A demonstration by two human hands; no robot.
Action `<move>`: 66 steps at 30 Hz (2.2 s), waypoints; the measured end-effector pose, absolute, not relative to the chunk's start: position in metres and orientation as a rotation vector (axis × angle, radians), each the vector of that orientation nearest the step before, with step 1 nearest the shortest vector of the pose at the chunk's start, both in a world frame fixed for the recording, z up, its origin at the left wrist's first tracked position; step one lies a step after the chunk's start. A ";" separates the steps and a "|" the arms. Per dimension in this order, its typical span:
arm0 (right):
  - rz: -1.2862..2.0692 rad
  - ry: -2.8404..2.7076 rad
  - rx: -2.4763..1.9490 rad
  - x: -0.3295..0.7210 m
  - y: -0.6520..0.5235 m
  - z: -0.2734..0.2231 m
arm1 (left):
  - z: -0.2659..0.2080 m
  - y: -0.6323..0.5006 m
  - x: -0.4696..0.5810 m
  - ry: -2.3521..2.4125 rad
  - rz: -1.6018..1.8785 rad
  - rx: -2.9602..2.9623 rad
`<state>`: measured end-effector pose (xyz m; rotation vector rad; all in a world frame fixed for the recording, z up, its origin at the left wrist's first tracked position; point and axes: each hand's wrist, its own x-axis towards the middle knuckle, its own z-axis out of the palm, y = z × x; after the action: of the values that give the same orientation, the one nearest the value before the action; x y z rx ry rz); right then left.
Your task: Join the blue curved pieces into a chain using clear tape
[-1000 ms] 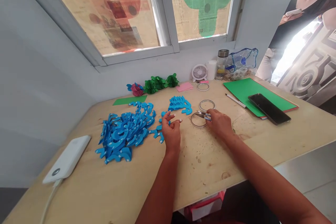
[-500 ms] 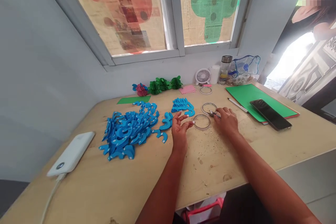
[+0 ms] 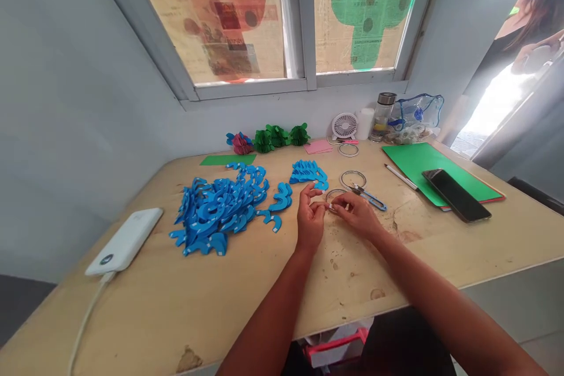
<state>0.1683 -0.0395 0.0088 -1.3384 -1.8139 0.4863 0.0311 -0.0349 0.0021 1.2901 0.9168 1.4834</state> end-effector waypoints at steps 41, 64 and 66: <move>0.373 -1.831 -1.276 0.163 -0.045 0.011 | -0.018 -0.004 -0.040 1.879 1.293 2.027; 0.689 -1.579 -1.321 0.157 -0.045 0.010 | -0.019 0.001 -0.054 1.679 1.617 1.502; 0.851 -1.471 -1.303 0.151 -0.048 0.024 | -0.018 0.001 -0.054 1.660 1.623 1.487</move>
<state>0.1509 -0.0476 0.0242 -1.3030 -1.4714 0.8510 -0.0544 0.0012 -0.0180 1.4872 1.6603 1.6229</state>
